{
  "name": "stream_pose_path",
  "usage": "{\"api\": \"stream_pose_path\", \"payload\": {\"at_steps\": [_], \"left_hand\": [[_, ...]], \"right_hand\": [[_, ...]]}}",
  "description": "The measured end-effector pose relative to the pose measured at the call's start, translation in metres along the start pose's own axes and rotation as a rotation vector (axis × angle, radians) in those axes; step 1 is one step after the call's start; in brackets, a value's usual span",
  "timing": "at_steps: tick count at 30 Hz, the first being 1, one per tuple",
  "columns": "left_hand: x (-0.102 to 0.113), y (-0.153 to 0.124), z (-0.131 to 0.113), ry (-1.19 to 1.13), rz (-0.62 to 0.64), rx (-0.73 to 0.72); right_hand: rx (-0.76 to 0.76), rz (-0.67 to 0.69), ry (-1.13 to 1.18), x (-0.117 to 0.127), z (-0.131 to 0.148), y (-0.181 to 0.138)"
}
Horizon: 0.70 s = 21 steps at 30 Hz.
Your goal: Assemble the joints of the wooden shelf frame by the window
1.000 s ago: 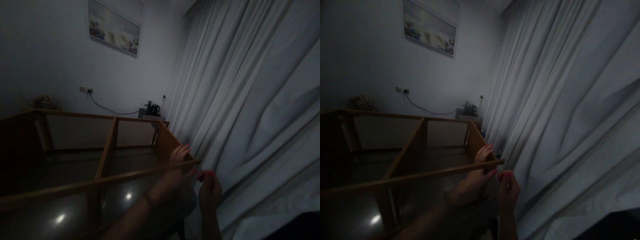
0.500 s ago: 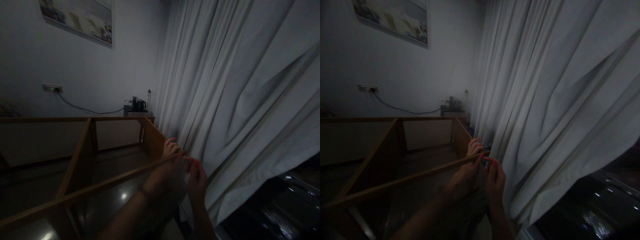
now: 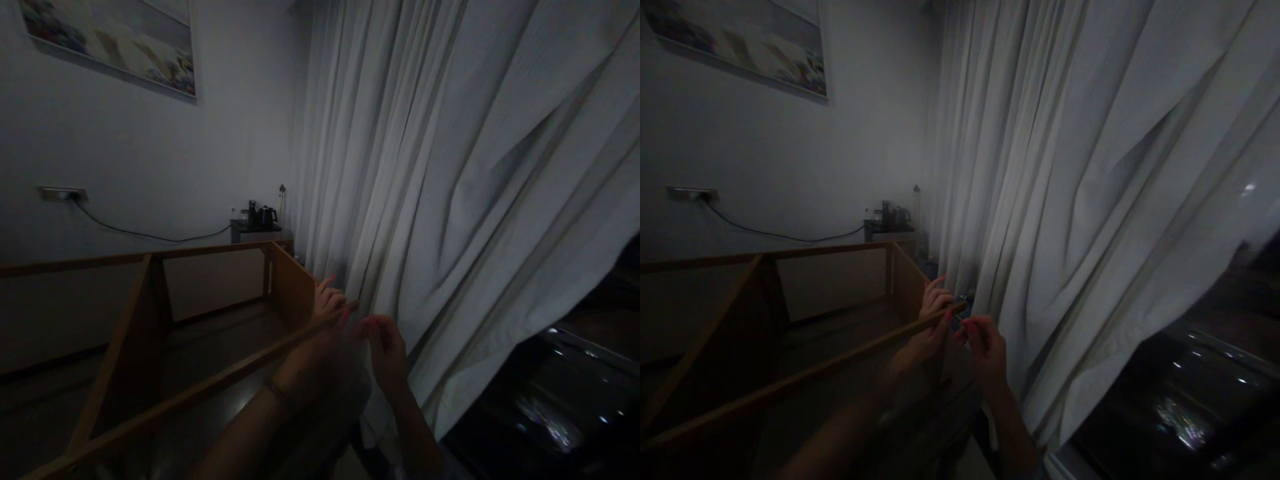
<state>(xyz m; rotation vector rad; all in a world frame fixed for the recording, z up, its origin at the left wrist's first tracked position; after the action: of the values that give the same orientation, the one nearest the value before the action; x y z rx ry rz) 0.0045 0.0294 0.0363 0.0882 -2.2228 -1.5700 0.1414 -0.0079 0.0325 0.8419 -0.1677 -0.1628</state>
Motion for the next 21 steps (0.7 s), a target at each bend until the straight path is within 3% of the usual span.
{"api": "stream_pose_path", "payload": {"at_steps": [5, 10, 14, 21], "left_hand": [[-0.002, -0.001, 0.004, -0.018, -0.007, 0.001], [0.000, -0.003, 0.007, -0.038, -0.038, 0.017], [0.003, -0.003, 0.009, -0.045, -0.048, 0.004], [0.003, -0.006, 0.014, -0.036, -0.032, 0.009]], "right_hand": [[0.346, -0.056, -0.343, 0.012, 0.009, 0.002], [0.680, 0.111, -0.618, 0.011, 0.022, -0.003], [0.748, 0.207, -0.699, 0.009, 0.027, -0.002], [0.707, 0.125, -0.734, 0.006, 0.024, 0.006]]}}
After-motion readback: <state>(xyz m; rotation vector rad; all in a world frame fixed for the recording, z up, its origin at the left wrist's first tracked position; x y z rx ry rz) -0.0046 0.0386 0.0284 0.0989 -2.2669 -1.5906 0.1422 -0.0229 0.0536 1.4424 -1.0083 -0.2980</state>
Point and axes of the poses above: each hand's wrist, its own y-axis towards the middle knuckle, its own x-axis out of the back of the hand, z = x × y, the point moved 5 cm from there along y, towards the middle knuckle, and after that the axes turned 4 degrees about -x, right-handed, at the moved point
